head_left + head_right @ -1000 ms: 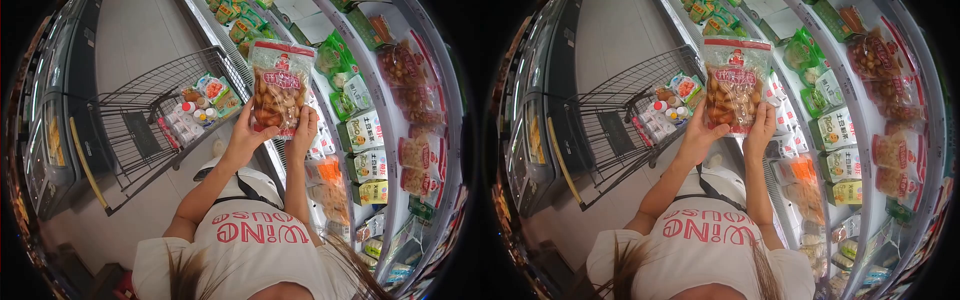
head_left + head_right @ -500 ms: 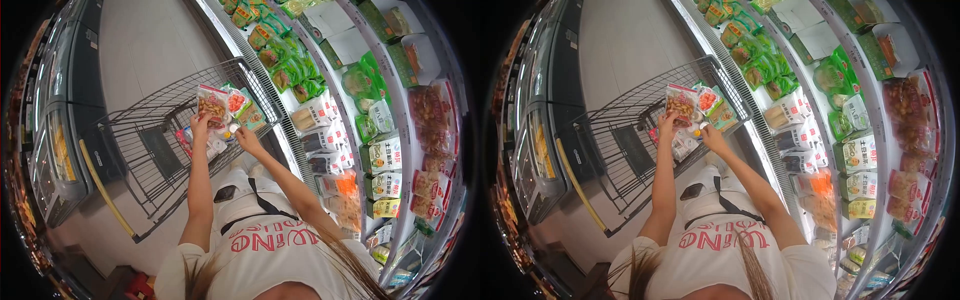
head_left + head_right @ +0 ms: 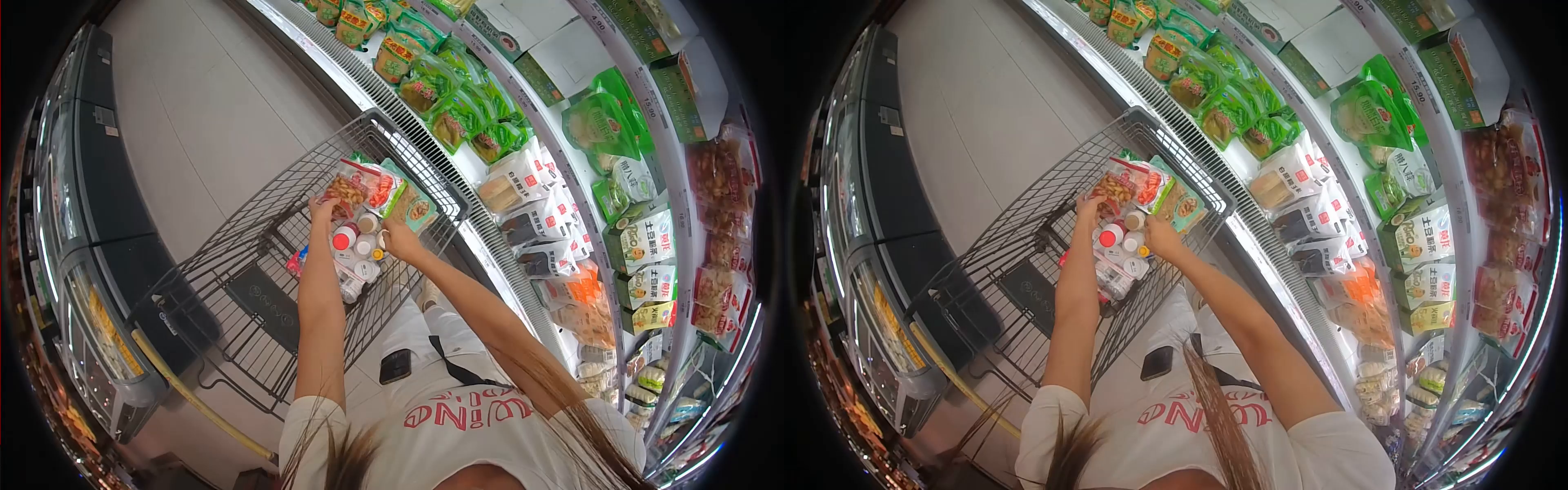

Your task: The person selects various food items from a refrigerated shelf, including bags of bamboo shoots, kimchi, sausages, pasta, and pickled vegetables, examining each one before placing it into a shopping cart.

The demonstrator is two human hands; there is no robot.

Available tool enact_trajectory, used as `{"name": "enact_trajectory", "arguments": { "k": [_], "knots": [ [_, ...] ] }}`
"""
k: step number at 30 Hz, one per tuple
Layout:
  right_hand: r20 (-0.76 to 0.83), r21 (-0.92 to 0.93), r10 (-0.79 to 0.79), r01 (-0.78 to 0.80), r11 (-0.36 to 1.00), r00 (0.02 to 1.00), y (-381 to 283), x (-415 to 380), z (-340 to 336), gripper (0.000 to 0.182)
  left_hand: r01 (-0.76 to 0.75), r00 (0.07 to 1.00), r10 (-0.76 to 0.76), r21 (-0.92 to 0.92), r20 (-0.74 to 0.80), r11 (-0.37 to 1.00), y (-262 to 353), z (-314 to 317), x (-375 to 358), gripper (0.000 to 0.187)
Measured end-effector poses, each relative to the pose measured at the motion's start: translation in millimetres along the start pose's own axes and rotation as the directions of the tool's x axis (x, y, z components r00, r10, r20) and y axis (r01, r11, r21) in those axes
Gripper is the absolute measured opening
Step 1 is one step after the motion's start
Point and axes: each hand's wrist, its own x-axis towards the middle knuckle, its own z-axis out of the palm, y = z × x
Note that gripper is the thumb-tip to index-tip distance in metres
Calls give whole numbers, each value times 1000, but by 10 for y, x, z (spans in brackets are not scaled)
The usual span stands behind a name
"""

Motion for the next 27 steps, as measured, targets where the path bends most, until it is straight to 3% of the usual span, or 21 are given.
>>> {"name": "enact_trajectory", "arguments": {
  "k": [3, 4, 7, 8, 11, 13, 15, 17, 19, 21, 27],
  "knots": [
    [27, -13, -49, 50, 999, 998, -31, -118, -78, 18, -117, 991, 104, 173, 82, 978, 352, 131, -532, 81],
    [66, -19, -60, 62, 998, 996, -34, -209, -132, 17, -255, 962, 227, 200, 152, 946, 241, 101, -518, 63],
    [94, -41, -148, 152, 987, 985, -135, -598, -372, 15, -387, 921, 361, 446, 145, 807, -158, 78, -792, 28],
    [87, -52, -190, 195, 979, 978, -162, -705, -443, 15, -314, 948, 251, 433, 197, 845, -118, 117, -1136, 25],
    [147, -199, -266, 292, 935, 953, -90, -961, -504, 12, -167, 955, -2, 540, 297, 825, -157, 212, -2298, 29],
    [131, -306, -383, 405, 862, 914, -17, -1077, -477, 11, -264, 927, -38, 719, 374, 643, -308, 228, -2857, 39],
    [105, -355, -459, 464, 812, 882, 66, -1167, -405, 12, -371, 928, 102, 861, 358, 348, -660, 245, -3151, 40],
    [89, -367, -515, 508, 779, 853, 64, -1136, -396, 13, -290, 931, 316, 899, 185, 329, -753, 394, -3451, 37],
    [132, -387, -529, 535, 751, 838, 95, -1186, -406, 12, -276, 927, 339, 904, 160, 327, -773, 411, -3575, 37],
    [137, -357, -586, 592, 723, 798, 138, -1241, -416, 16, -314, 874, 464, 894, 141, 319, -859, 413, -3668, 36],
    [105, -381, -649, 633, 673, 753, 300, -1518, -356, 25, -274, 849, 518, 924, 102, 268, -1018, 432, -3882, 30]
  ]
}}
